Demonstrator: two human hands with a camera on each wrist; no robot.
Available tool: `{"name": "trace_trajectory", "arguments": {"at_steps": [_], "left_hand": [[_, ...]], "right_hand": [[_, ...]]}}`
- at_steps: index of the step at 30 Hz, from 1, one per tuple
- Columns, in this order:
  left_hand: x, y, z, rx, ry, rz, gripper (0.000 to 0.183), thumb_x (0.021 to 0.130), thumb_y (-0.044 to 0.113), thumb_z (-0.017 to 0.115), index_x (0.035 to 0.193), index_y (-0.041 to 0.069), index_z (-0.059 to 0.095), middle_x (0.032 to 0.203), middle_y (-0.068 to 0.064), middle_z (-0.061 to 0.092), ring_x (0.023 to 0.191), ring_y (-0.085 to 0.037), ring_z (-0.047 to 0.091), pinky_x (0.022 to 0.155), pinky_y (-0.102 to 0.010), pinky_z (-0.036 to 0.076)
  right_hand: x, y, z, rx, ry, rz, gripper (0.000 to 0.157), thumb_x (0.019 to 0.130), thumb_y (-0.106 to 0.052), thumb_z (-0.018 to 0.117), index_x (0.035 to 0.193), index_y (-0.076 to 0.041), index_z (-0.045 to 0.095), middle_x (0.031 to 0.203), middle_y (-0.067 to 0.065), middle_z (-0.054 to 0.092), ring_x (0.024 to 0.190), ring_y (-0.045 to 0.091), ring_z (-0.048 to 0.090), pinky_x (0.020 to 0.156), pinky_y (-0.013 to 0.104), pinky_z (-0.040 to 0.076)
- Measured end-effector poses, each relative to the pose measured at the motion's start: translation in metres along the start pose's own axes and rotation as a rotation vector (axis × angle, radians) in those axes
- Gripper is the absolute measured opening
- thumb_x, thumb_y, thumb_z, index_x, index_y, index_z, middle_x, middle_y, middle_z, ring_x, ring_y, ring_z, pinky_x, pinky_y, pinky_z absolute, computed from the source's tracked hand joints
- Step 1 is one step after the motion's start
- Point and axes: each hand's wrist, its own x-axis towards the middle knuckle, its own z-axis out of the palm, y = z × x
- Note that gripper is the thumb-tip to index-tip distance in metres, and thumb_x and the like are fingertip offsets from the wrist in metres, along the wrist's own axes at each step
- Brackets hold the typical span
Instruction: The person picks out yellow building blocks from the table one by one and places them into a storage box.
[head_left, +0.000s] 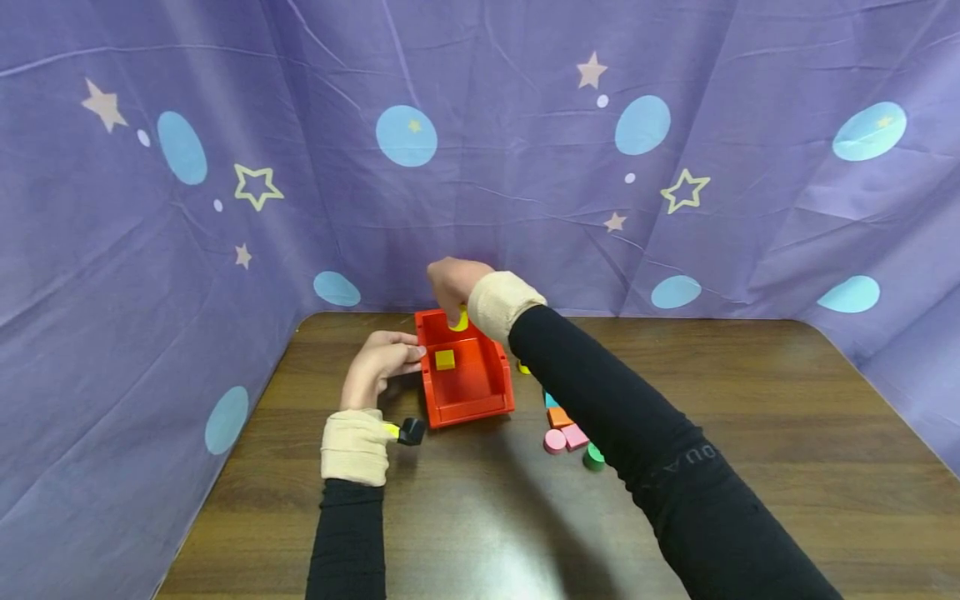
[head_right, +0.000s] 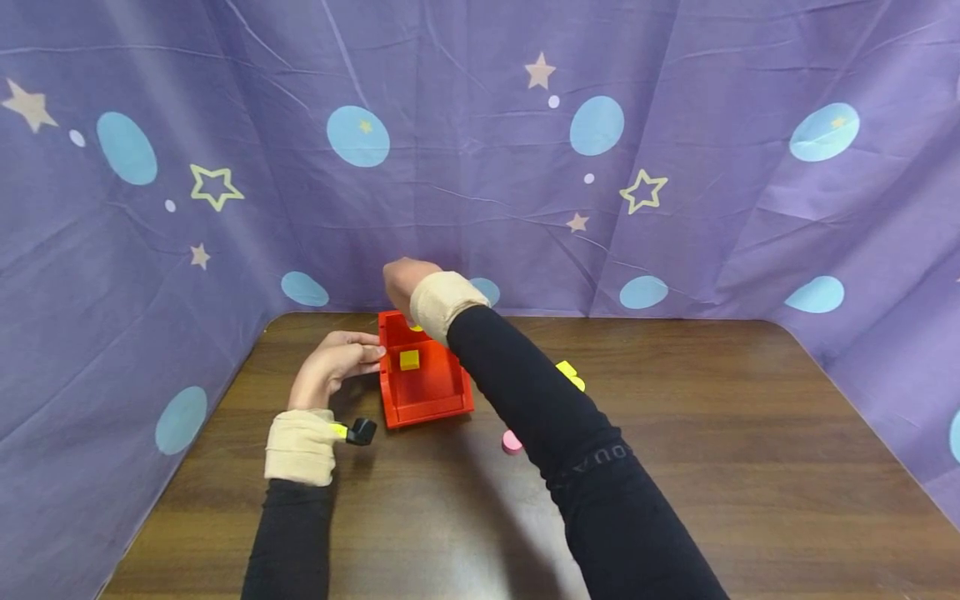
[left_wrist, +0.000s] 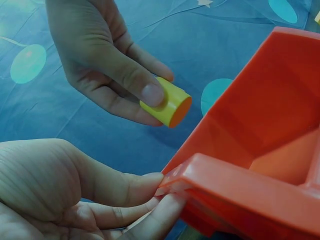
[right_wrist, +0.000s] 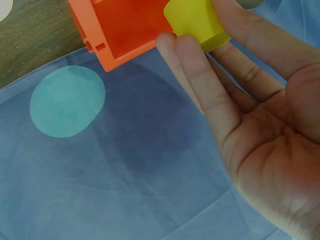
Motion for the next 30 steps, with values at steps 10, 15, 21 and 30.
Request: {"name": "trace_trajectory", "arguments": {"at_steps": [10, 15, 21, 30], "left_hand": [[0.001, 0.0, 0.0, 0.0, 0.004, 0.004, 0.042, 0.097, -0.003, 0.058, 0.135, -0.018, 0.048, 0.094, -0.005, 0.062, 0.071, -0.003, 0.061, 0.075, -0.019, 0.064], [0.0, -0.001, 0.0, 0.005, 0.012, 0.009, 0.041, 0.096, -0.004, 0.059, 0.133, -0.018, 0.05, 0.092, -0.005, 0.064, 0.07, -0.003, 0.062, 0.076, -0.02, 0.064], [0.0, -0.002, 0.001, -0.004, 0.017, 0.004, 0.039, 0.096, -0.004, 0.059, 0.132, -0.017, 0.051, 0.087, -0.002, 0.062, 0.068, -0.003, 0.062, 0.073, -0.019, 0.064], [0.0, -0.002, 0.0, -0.014, 0.016, 0.007, 0.039, 0.095, -0.005, 0.059, 0.131, -0.018, 0.051, 0.085, -0.001, 0.061, 0.068, -0.003, 0.061, 0.074, -0.02, 0.064]], "right_hand": [[0.009, 0.002, 0.012, 0.011, 0.038, -0.028, 0.038, 0.085, -0.014, 0.084, 0.118, -0.008, 0.066, 0.121, 0.004, 0.067, 0.103, 0.019, 0.06, 0.095, 0.034, 0.06], [0.013, 0.003, 0.02, 0.011, 0.075, -0.033, 0.032, 0.083, -0.01, 0.084, 0.111, -0.008, 0.068, 0.116, 0.004, 0.068, 0.097, 0.019, 0.059, 0.091, 0.033, 0.06], [0.015, 0.001, 0.029, 0.039, 0.14, -0.04, 0.025, 0.082, -0.004, 0.084, 0.102, -0.007, 0.069, 0.107, 0.005, 0.068, 0.088, 0.02, 0.059, 0.083, 0.032, 0.062], [0.021, -0.003, 0.044, 0.038, 0.207, -0.061, 0.011, 0.093, -0.002, 0.069, 0.103, -0.006, 0.068, 0.104, 0.008, 0.07, 0.085, 0.02, 0.06, 0.079, 0.031, 0.06]]}}
